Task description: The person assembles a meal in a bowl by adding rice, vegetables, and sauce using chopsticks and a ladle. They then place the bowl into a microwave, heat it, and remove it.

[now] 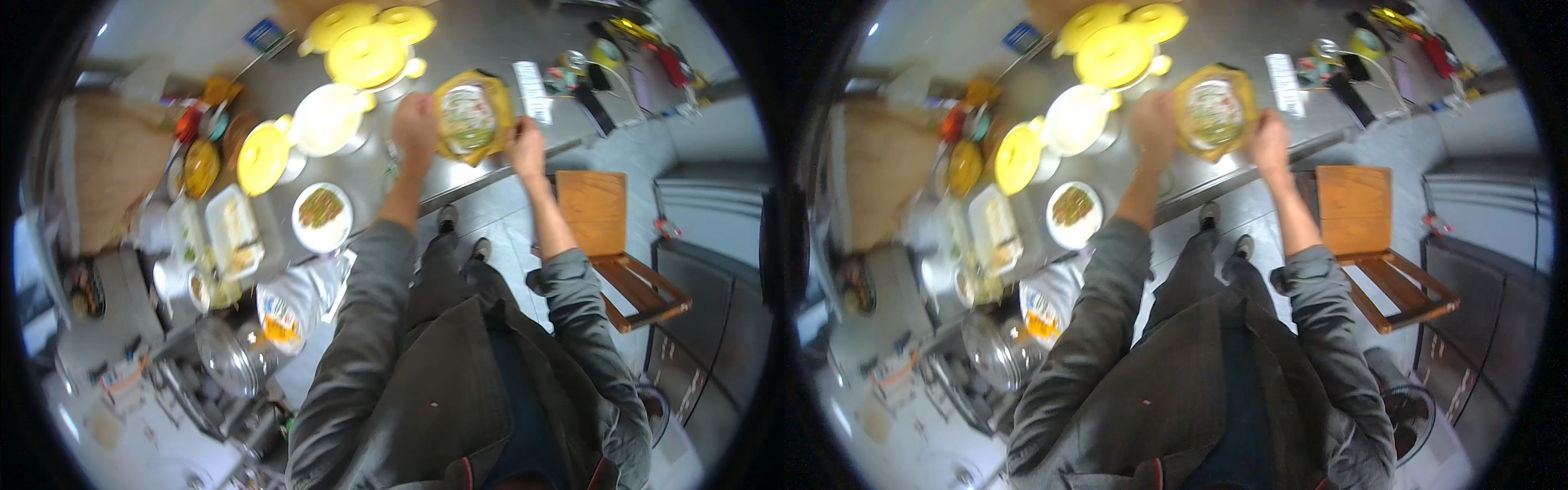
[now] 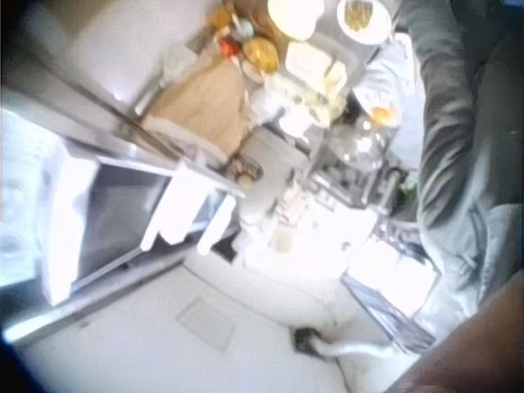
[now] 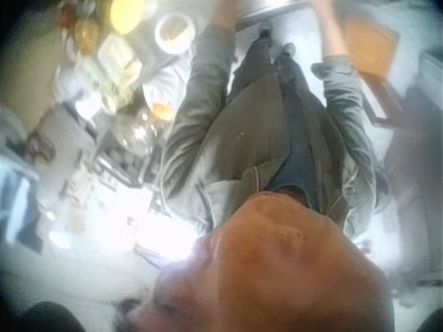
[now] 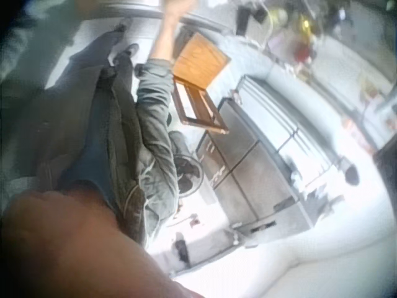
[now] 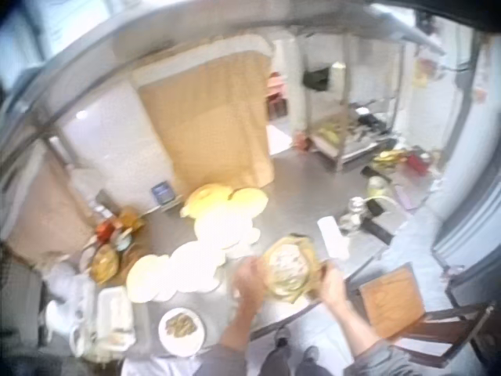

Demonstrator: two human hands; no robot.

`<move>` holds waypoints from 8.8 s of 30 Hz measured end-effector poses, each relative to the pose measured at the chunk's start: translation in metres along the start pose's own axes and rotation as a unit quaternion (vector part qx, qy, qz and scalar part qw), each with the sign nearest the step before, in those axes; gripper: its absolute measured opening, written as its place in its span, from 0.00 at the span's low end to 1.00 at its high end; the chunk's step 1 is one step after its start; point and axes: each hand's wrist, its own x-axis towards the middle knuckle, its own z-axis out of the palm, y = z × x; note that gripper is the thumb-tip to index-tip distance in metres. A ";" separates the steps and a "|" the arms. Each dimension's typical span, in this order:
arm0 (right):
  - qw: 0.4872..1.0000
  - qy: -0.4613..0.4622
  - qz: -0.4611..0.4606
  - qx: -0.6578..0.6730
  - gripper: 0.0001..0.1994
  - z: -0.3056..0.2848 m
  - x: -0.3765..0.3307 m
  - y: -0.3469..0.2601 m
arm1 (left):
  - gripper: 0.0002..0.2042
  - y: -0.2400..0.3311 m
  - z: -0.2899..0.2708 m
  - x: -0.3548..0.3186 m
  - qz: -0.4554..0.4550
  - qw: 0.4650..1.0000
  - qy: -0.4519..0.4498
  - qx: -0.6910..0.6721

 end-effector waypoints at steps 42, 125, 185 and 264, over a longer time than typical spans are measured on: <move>0.801 -0.465 -0.001 0.377 0.06 0.389 -0.314 -0.415 | 0.09 -0.323 -0.460 -0.287 -0.538 0.733 0.169 -0.381; 0.725 -0.334 -0.517 0.309 0.11 0.006 -0.218 -0.386 | 0.39 -0.039 -0.499 -0.086 -0.153 0.824 0.095 -0.537; 0.797 -0.247 -0.387 0.392 0.08 0.107 -0.240 -0.341 | 0.27 -0.129 -0.450 -0.120 -0.210 0.778 0.252 -0.536; 0.831 -0.234 0.105 0.494 0.16 0.147 -0.326 -0.183 | 0.12 -0.308 -0.332 -0.261 -0.056 0.912 0.404 0.048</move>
